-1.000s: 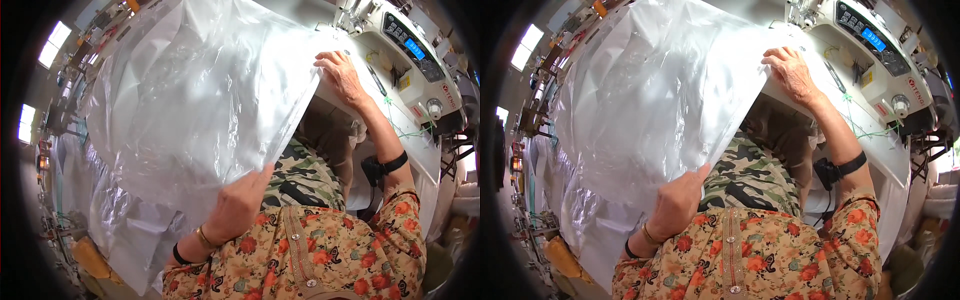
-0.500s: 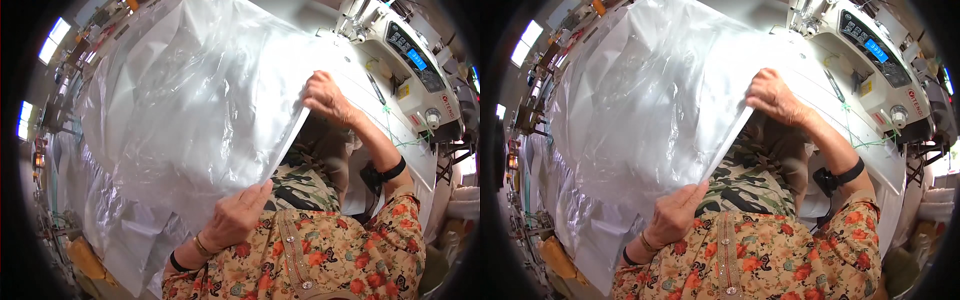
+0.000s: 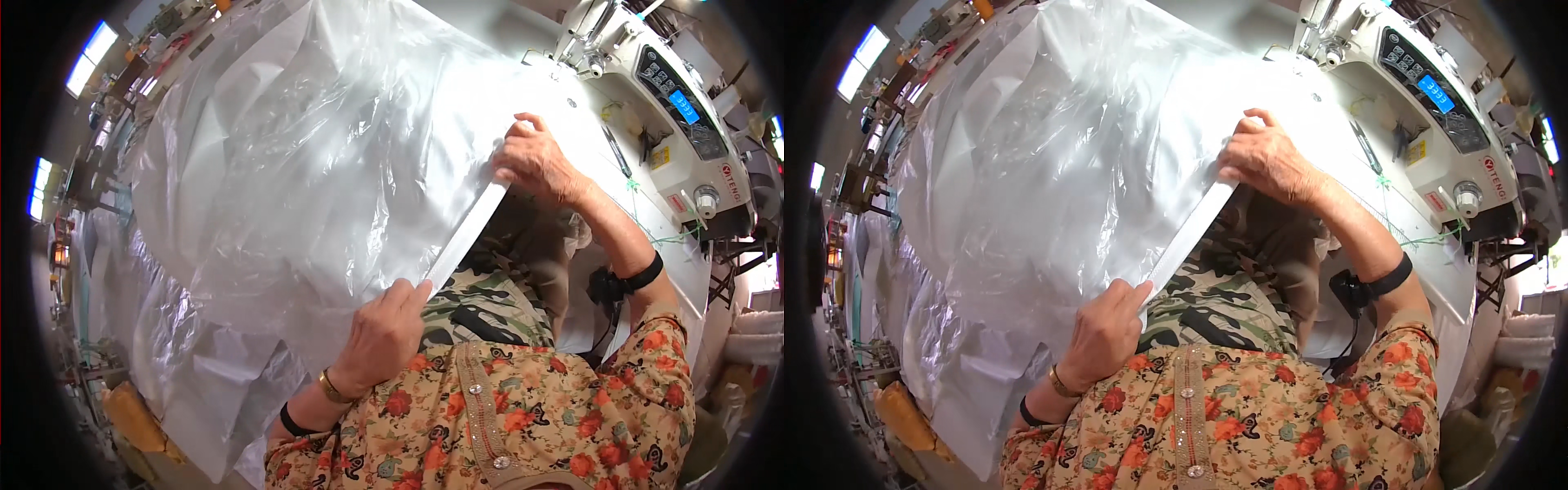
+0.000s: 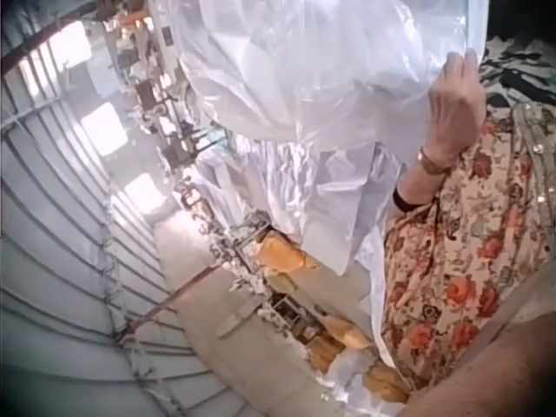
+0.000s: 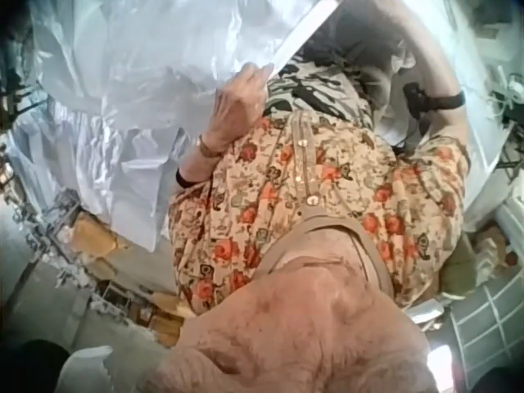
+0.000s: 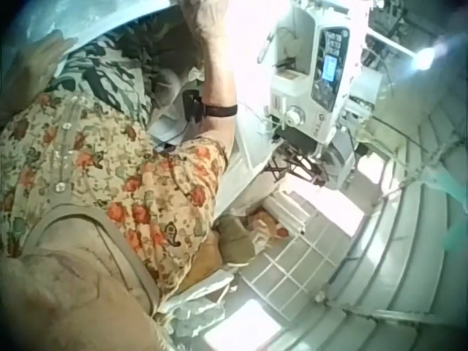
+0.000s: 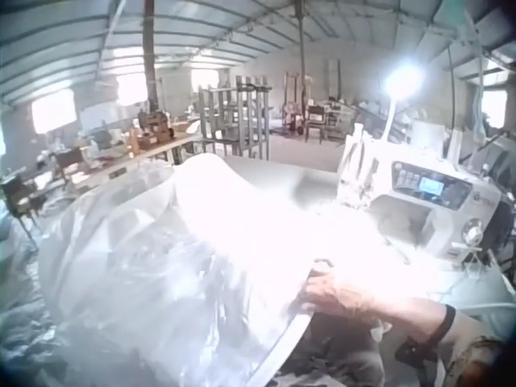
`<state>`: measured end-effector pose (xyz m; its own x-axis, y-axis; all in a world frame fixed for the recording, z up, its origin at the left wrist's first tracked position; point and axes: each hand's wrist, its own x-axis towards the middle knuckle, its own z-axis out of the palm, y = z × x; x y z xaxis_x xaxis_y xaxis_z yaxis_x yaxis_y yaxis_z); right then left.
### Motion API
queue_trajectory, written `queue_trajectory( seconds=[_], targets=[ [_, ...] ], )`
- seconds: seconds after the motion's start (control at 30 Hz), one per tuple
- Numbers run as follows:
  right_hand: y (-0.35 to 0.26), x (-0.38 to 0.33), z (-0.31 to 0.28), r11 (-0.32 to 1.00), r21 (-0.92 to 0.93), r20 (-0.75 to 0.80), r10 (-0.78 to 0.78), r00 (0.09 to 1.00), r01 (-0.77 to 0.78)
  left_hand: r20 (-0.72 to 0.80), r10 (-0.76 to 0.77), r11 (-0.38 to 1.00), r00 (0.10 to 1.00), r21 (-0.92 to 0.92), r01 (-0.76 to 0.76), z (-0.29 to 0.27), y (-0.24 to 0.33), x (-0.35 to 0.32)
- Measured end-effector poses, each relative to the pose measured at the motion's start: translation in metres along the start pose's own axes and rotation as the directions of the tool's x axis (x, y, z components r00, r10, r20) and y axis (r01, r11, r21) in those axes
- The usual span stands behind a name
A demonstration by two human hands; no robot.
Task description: Sewing and manipulating large white plastic sheets using an industrial sewing machine.
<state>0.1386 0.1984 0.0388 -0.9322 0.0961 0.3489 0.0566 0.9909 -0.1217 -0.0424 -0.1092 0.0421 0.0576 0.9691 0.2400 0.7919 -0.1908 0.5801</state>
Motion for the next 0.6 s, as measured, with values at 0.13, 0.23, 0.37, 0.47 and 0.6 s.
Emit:
queue_trajectory(
  seconds=[0.13, 0.23, 0.37, 0.47, 0.6],
  targets=[
    [0.024, -0.001, -0.003, 0.994, -0.094, -0.018, 0.048, 0.999, -0.049, 0.005, -0.011, 0.997, 1.0, -0.081, 0.012, 0.008, -0.01, 0.001],
    [0.038, 0.001, -0.009, 0.982, -0.179, -0.051, 0.047, 0.998, -0.056, -0.014, -0.045, 0.987, 0.999, -0.154, 0.042, 0.008, -0.009, 0.005],
    [0.055, -0.001, -0.019, 0.954, -0.265, -0.034, 0.139, 0.99, -0.143, 0.028, -0.072, 0.975, 0.997, -0.207, 0.076, 0.014, -0.012, 0.011],
    [0.073, -0.01, -0.024, 0.909, -0.298, -0.045, 0.292, 0.955, -0.292, 0.071, 0.003, 0.973, 0.997, -0.229, 0.013, 0.028, -0.014, 0.019],
    [0.072, -0.016, -0.007, 0.79, -0.342, -0.285, 0.429, 0.857, -0.509, 0.113, 0.123, 0.979, 0.986, -0.176, -0.102, 0.038, 0.001, 0.034]
  ],
)
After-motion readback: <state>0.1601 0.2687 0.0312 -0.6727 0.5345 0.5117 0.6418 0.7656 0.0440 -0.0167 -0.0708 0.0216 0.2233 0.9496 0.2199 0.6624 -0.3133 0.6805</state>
